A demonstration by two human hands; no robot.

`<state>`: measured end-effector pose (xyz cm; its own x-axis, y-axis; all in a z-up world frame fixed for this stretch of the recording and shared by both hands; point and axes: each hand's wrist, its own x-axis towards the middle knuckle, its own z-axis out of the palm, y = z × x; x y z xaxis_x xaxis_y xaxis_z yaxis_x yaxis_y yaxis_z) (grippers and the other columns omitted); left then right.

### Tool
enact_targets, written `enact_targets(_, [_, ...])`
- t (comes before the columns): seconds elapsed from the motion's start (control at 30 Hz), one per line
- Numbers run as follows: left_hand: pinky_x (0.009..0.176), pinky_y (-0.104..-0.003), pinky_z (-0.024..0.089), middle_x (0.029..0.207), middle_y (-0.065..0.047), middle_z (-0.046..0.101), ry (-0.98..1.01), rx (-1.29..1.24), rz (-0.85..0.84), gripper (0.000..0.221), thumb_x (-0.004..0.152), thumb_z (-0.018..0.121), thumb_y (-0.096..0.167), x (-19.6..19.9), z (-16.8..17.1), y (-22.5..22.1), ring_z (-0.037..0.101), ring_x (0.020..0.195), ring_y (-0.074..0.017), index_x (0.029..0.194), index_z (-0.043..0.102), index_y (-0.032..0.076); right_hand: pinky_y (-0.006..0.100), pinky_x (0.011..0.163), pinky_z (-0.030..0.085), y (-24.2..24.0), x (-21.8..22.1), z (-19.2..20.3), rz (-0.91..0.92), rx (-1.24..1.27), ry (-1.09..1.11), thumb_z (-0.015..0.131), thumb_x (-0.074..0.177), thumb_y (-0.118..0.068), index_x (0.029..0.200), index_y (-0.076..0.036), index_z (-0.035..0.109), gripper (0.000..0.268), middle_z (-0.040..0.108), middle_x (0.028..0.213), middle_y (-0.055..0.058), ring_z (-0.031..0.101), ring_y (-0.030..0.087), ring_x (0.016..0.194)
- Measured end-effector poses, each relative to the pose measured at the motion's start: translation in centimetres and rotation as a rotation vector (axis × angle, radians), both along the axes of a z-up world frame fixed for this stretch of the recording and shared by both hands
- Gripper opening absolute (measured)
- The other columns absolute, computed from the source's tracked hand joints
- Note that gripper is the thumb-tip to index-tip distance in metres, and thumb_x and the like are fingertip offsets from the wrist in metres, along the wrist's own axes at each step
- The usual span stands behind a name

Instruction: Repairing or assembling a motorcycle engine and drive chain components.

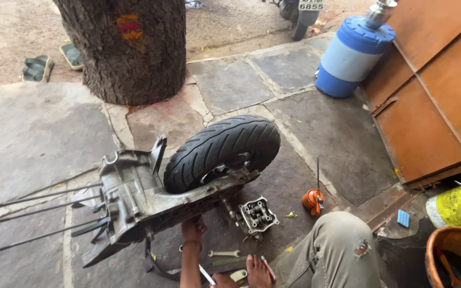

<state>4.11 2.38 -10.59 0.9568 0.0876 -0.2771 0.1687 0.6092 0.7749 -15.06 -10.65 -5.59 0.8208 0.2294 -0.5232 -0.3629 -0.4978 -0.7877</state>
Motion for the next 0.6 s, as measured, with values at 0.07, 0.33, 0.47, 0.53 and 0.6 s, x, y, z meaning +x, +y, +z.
enact_targets(0.07, [0.041, -0.037, 0.042, 0.069, -0.004, 0.051, -0.062, -0.537, -0.079, 0.02, 0.105, 0.049, 0.017, 0.9, -3.3, -0.5, 0.045, 0.055, -0.0179, 0.086, 0.052, 0.012, 0.04, 0.057, 0.06, -1.8, 1.8, 0.0, 0.014, 0.0, 0.029, 0.06, 0.091, -0.007, 0.102, -0.003, 0.058, 0.012, 0.07, 0.073, 0.012, 0.074, 0.023, 0.063])
enact_targets(0.33, [0.084, -0.043, 0.05, 0.111, -0.004, 0.066, 0.044, -0.071, 0.3, 0.021, 0.092, 0.047, 0.022, -4.2, 4.7, -1.3, 0.062, 0.098, -0.0222, 0.103, 0.064, 0.015, 0.039, 0.056, 0.061, -3.2, 0.0, -12.3, 0.09, 0.155, 0.144, 0.057, 0.094, -0.007, 0.103, -0.004, 0.056, 0.01, 0.07, 0.075, 0.011, 0.074, 0.022, 0.062])
enact_targets(0.47, [0.064, -0.035, 0.044, 0.086, -0.006, 0.06, -0.189, 0.194, 0.107, 0.015, 0.095, 0.051, 0.021, -1.5, 1.3, -1.9, 0.055, 0.075, -0.0204, 0.092, 0.061, 0.01, 0.04, 0.06, 0.058, -2.5, 0.8, -6.6, 0.134, 0.007, 0.135, 0.056, 0.095, -0.012, 0.098, 0.0, 0.062, 0.014, 0.072, 0.073, 0.016, 0.072, 0.023, 0.062])
enact_targets(0.53, [0.055, -0.033, 0.038, 0.076, -0.004, 0.053, -0.041, -0.144, 0.136, 0.018, 0.099, 0.05, 0.023, 0.3, -2.9, -2.8, 0.048, 0.064, -0.0179, 0.086, 0.057, 0.012, 0.041, 0.061, 0.056, -2.5, 0.9, -6.4, 0.187, -0.072, 0.084, 0.057, 0.093, -0.013, 0.099, 0.0, 0.063, 0.016, 0.073, 0.076, 0.017, 0.073, 0.025, 0.065])
enact_targets(0.6, [0.046, -0.032, 0.032, 0.066, -0.002, 0.046, 0.108, -0.483, 0.156, 0.026, 0.104, 0.048, 0.024, 0.6, -5.3, -3.2, 0.042, 0.054, -0.0157, 0.08, 0.054, 0.014, 0.042, 0.063, 0.055, -2.4, 0.6, -5.8, 0.227, -0.146, 0.034, 0.057, 0.09, -0.013, 0.1, 0.0, 0.064, 0.018, 0.074, 0.078, 0.017, 0.074, 0.026, 0.069])
